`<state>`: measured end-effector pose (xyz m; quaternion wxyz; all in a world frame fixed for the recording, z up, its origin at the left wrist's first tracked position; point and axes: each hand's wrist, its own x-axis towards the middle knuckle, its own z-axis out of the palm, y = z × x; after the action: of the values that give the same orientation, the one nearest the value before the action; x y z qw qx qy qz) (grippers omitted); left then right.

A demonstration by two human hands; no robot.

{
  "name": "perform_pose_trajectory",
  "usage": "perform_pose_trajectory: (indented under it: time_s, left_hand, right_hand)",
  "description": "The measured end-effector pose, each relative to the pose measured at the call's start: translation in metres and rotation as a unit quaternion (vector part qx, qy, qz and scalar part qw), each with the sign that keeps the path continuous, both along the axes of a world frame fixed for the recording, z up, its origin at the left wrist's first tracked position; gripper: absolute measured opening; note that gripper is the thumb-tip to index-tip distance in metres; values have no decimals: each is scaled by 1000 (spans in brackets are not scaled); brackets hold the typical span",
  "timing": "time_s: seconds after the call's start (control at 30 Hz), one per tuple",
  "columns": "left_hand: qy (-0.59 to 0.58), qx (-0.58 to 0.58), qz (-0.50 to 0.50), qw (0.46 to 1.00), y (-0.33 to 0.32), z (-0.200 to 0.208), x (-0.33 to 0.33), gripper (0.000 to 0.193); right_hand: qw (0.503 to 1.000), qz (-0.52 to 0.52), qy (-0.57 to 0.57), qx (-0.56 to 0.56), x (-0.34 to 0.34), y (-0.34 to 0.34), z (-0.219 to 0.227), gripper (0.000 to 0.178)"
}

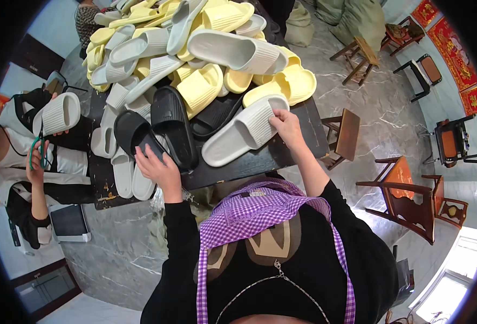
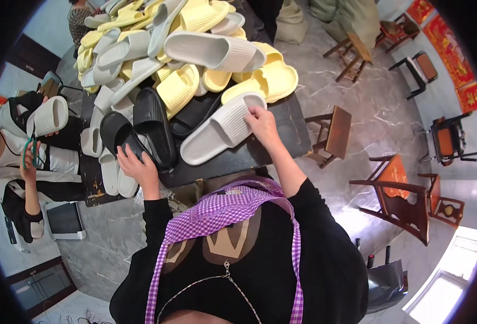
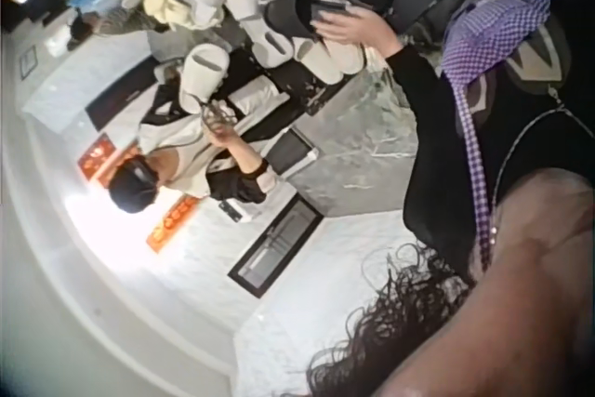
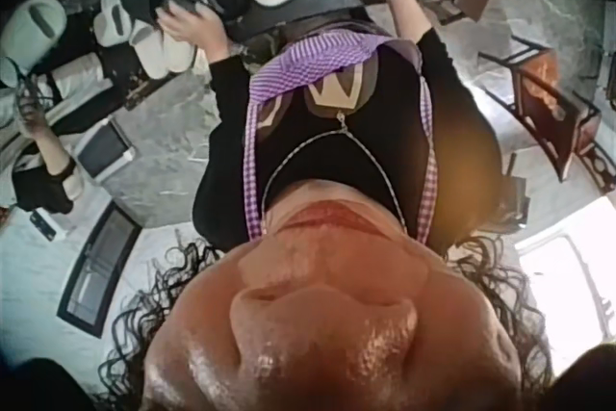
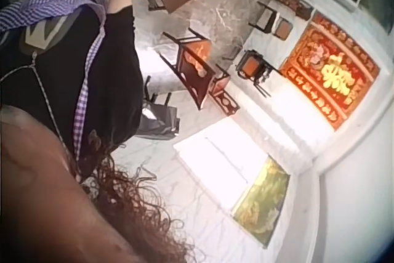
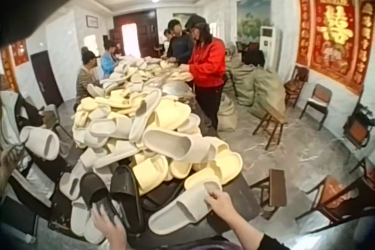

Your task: The person pairs slippers from a pile on the table, fastens each pair together with plastic fasteners by hand, and sets them on the table.

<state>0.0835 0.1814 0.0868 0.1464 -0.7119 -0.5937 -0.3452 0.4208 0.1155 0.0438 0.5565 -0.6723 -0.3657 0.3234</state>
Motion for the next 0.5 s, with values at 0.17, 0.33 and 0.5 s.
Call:
perform_pose_trajectory:
  time_s: [0.17,0.33,0.5]
  left_hand:
    - [-80,-6,-105,991,11,10,21,46]
    - [-144,-90,-319,932,30,37,110,37]
    - [-180,-291,-403,849,33,25,157,38]
  right_hand:
    - [1000,2,0,-30,23,-8,37,24]
    - [998,-27,25,-54,51,-9,51,21]
    - [994,-37,99,-31,63,-9,50,21]
